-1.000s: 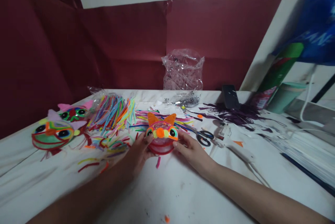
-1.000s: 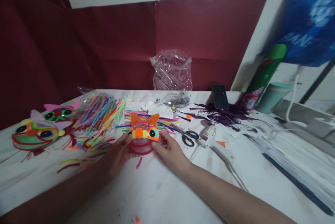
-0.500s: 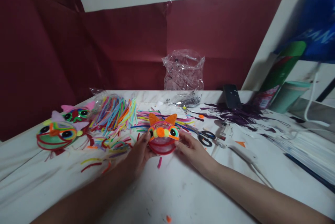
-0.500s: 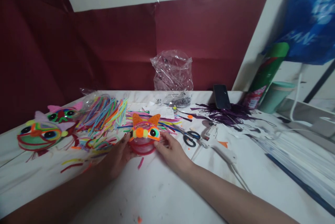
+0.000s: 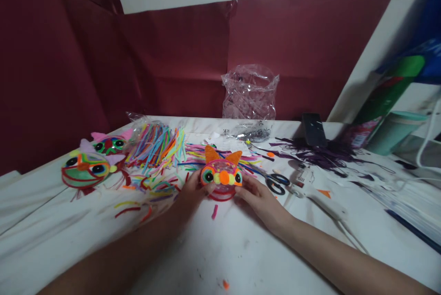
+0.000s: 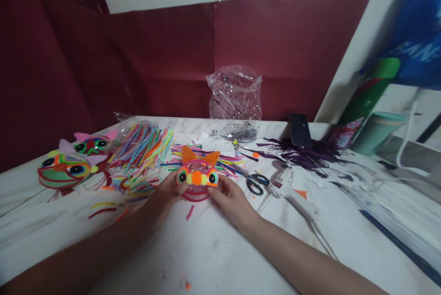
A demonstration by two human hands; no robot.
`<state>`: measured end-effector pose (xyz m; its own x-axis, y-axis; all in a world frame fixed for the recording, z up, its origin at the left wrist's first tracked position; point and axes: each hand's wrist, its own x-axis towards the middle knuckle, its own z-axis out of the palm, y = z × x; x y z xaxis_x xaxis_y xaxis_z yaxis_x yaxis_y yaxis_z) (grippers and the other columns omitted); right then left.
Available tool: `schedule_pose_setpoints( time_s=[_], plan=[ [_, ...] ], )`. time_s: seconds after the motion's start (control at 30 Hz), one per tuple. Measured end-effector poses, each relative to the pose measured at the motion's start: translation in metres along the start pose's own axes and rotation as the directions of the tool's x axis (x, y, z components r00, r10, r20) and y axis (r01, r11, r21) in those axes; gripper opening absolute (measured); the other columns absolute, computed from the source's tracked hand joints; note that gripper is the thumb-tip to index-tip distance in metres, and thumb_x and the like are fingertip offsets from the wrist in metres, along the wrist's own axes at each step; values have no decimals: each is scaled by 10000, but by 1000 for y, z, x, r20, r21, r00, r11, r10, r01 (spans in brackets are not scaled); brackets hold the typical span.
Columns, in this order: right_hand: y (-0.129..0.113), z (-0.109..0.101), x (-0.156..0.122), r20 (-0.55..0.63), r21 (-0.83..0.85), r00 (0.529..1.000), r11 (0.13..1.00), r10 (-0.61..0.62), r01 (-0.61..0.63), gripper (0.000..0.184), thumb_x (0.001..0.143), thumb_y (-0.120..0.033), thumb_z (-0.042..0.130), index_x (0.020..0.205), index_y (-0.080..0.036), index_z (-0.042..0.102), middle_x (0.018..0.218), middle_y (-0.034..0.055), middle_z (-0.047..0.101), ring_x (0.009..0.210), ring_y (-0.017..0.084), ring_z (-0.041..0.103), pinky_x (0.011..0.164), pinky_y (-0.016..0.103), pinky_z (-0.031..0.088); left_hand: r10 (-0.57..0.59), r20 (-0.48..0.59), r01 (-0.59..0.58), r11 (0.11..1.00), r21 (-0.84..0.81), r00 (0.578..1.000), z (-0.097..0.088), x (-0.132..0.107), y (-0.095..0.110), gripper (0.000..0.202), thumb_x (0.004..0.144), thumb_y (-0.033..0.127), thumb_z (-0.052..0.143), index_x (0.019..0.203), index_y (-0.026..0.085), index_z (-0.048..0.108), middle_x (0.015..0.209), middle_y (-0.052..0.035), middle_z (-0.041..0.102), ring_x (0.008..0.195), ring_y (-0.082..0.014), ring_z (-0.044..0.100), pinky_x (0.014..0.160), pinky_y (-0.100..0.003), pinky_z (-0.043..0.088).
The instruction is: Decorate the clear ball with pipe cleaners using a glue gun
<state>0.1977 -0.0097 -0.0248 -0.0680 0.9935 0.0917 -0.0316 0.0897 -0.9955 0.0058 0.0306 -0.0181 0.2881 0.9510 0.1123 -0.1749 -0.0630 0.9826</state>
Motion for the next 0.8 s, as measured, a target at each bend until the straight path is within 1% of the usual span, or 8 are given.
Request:
schedule_pose_setpoints(
  time_s=[0.1, 0.2, 0.3, 0.4, 0.5, 0.6, 0.67, 0.8],
  plan=[
    [-2, 0, 0, 9, 9, 1000, 1000, -15, 15, 490, 732, -503, 715, 1109, -207, 610, 1065, 66, 660, 917, 224, 580, 768, 345, 473, 6, 39, -6, 1000, 2, 999, -2, 3, -5, 624, 618, 336, 796, 1179, 173, 575, 1124, -103, 682, 1041, -273, 633, 850, -343, 517],
    [-4, 1, 0, -13, 37, 1000, 999, 19, -18, 492, 707, -543, 726, 1056, -212, 623, 1043, 55, 665, 851, 201, 577, 722, 327, 469, -49, -3, 49, 999, 14, 999, -4, 3, -9, 634, 622, 412, 794, 1167, 178, 572, 1105, -109, 682, 1002, -283, 647, 725, -320, 549],
    [-4, 1, 0, -49, 51, 998, 998, 48, -46, 492, 668, -578, 744, 975, -207, 645, 920, 25, 661, 742, 165, 548, 654, 302, 449, -69, -26, 70, 995, 69, 997, -5, 2, -11, 640, 633, 489, 773, 1153, 177, 571, 1114, -123, 671, 954, -286, 658, 631, -312, 559],
    [-3, 1, 0, -70, 60, 996, 997, 62, -57, 467, 657, -598, 746, 877, -196, 652, 767, -10, 613, 670, 143, 512, 602, 283, 423, -69, -19, 71, 992, 104, 997, -5, 1, -8, 617, 687, 543, 717, 1155, 173, 561, 1125, -127, 659, 921, -262, 661, 632, -313, 568],
    [-2, 1, 2, -78, 102, 994, 993, 71, -63, 484, 651, -617, 742, 860, -191, 651, 775, -2, 621, 683, 148, 517, 597, 280, 424, -79, -5, 79, 991, 107, 997, -1, -3, 0, 612, 681, 596, 693, 1087, 153, 578, 1062, -121, 666, 844, -222, 656, 624, -294, 563],
    [-1, 0, 5, -90, 148, 991, 986, 94, -81, 489, 643, -632, 741, 806, -183, 636, 772, 6, 632, 663, 140, 515, 593, 275, 424, -96, -6, 96, 989, 115, 995, 4, -7, 8, 589, 640, 635, 699, 942, 140, 594, 952, -98, 662, 754, -188, 627, 599, -290, 564],
    [-1, -1, 6, -91, 172, 989, 980, 114, -97, 490, 643, -638, 740, 761, -180, 614, 736, -4, 612, 630, 125, 501, 575, 264, 411, -101, -21, 103, 988, 113, 995, 5, -8, 10, 543, 643, 628, 699, 862, 146, 582, 893, -74, 639, 743, -180, 610, 582, -284, 566],
    [-1, -2, 7, -93, 174, 987, 978, 131, -113, 496, 634, -635, 750, 759, -179, 597, 698, -29, 564, 598, 108, 491, 555, 251, 392, -107, -61, 113, 988, 105, 992, 5, -7, 8, 546, 641, 623, 703, 879, 149, 570, 860, -52, 601, 721, -167, 590, 571, -283, 567]
  ],
)
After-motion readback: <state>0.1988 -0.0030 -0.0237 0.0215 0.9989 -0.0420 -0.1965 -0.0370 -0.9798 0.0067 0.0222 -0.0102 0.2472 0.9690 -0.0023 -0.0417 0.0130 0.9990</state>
